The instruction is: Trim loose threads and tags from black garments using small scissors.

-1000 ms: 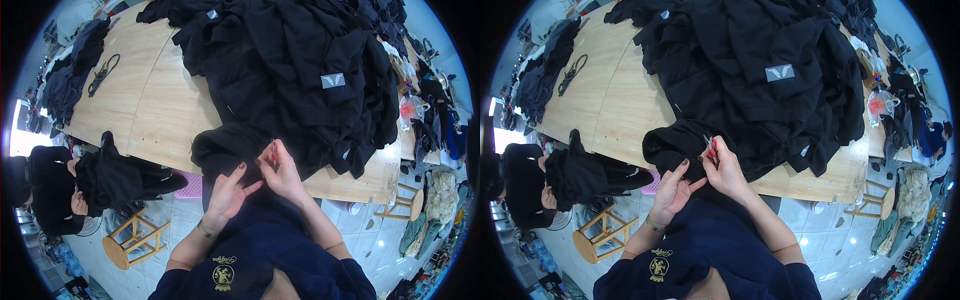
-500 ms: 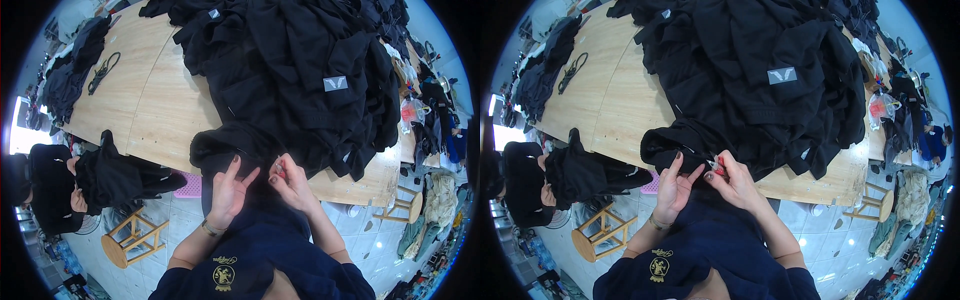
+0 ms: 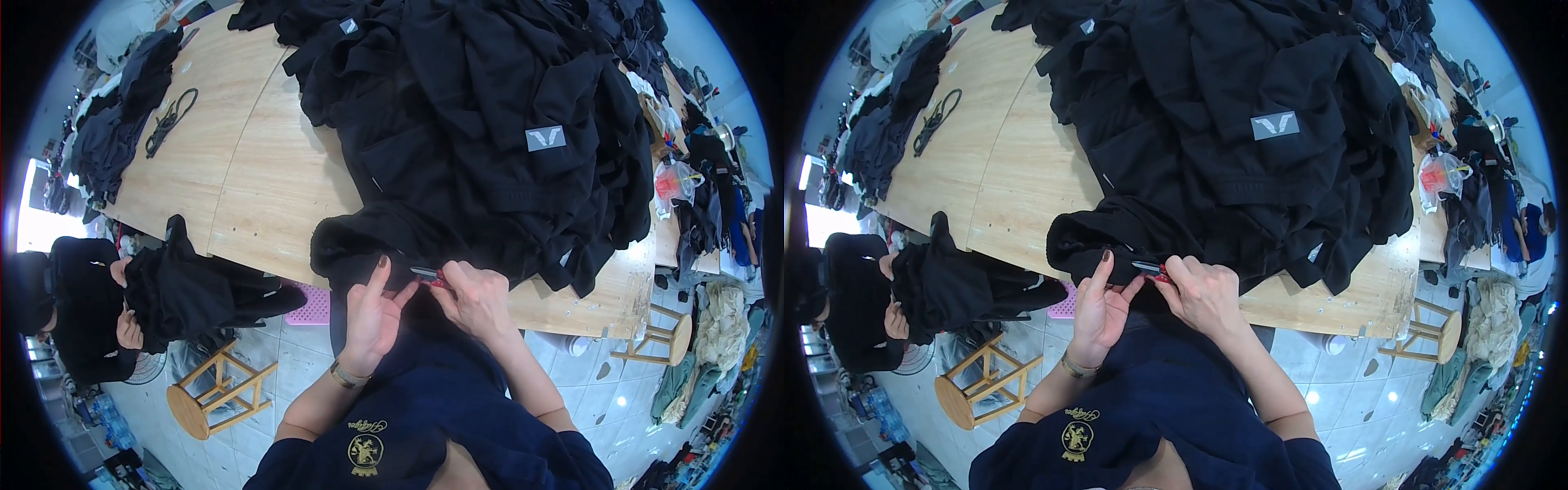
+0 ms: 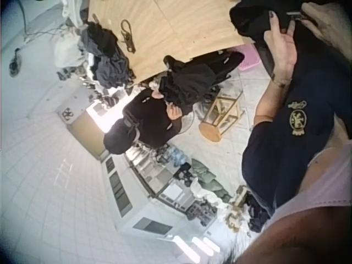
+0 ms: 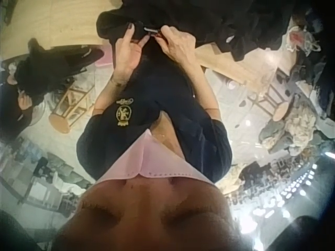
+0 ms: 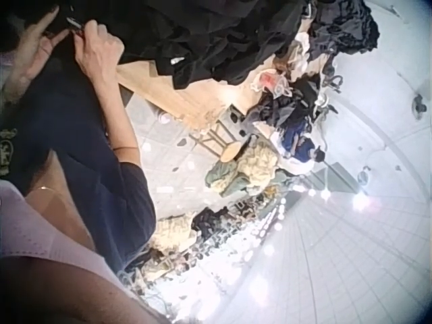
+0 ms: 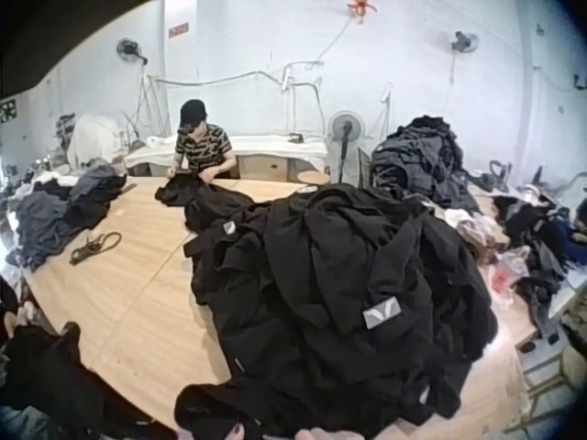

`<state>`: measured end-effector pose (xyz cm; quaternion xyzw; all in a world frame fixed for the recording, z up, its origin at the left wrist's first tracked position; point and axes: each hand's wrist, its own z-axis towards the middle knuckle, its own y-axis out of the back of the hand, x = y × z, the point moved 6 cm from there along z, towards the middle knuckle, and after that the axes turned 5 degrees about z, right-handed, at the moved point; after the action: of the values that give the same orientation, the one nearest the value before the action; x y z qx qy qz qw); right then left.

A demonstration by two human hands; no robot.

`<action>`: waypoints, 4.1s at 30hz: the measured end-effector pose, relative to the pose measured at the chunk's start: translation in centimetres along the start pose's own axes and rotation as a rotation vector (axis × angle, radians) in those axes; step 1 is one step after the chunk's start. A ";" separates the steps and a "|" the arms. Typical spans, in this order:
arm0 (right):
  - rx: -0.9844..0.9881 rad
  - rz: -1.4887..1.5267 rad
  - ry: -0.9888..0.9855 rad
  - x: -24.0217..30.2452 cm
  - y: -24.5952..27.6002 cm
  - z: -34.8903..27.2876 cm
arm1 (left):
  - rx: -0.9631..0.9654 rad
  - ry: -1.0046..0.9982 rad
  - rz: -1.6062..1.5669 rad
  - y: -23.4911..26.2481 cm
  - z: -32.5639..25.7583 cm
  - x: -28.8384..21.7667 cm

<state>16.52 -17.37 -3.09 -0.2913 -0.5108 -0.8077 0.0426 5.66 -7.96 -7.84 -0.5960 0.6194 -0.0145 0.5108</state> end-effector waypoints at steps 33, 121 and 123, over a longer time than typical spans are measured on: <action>0.086 0.112 -0.109 -0.4 -0.5 -0.1 | 0.014 -0.181 0.149 -0.3 -0.3 -0.5; 0.073 0.156 -0.054 0.3 -0.6 0.3 | -0.031 -0.252 0.184 0.3 -0.4 -0.5; 0.080 0.148 -0.056 0.4 -0.5 0.5 | -0.030 -0.255 0.187 0.3 -0.4 -0.5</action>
<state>16.24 -16.67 -3.13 -0.3490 -0.5208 -0.7727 0.0996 5.09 -7.76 -7.54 -0.5402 0.6026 0.1184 0.5753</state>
